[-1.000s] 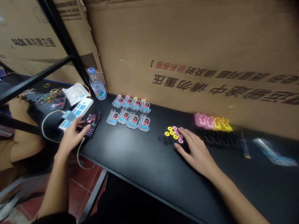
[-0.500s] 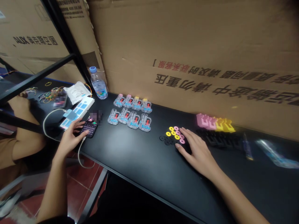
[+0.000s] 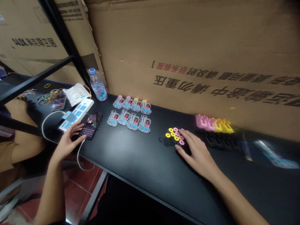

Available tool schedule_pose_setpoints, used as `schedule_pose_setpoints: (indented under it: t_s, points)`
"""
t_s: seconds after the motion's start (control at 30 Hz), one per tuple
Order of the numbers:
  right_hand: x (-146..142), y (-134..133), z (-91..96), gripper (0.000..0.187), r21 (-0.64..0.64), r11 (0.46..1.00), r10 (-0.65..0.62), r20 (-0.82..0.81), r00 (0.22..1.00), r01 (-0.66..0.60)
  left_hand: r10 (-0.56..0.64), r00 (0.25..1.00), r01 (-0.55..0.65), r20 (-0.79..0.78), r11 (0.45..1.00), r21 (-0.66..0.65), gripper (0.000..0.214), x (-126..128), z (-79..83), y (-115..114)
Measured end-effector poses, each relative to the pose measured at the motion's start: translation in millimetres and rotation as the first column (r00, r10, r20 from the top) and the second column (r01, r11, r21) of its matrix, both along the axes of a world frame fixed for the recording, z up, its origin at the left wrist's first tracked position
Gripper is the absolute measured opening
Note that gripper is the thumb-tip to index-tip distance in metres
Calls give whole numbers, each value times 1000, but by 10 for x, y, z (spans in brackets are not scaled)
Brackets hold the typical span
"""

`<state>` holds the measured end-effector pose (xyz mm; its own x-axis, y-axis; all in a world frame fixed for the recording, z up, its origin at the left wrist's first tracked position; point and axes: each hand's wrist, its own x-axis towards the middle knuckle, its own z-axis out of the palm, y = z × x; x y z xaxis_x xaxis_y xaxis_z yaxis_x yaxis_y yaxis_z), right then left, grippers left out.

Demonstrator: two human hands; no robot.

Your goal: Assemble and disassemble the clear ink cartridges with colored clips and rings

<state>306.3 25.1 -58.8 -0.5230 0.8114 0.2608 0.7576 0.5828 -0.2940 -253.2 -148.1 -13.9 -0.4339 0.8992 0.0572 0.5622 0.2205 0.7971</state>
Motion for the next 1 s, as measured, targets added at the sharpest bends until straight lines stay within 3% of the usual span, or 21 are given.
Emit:
schedule_pose_setpoints:
  t_s: [0.17, 0.47, 0.7, 1.0]
  points:
    - [4, 2, -7, 69, -5, 1000, -2, 0, 1000, 2, 59, 997, -58, -43, 998, 15, 88, 60, -16, 87]
    - [-3, 4, 1, 69, -3, 1000, 2, -6, 1000, -2, 30, 998, -29, -64, 999, 15, 74, 182, 54, 60]
    - [-7, -1, -4, 67, 7, 1000, 6, -10, 1000, -6, -10, 957, 9, -291, 1000, -4, 66, 225, 45, 43]
    - [1, 8, -6, 67, 8, 1000, 13, -13, 1000, -13, -71, 910, 75, -408, 997, -5, 64, 226, -20, 85]
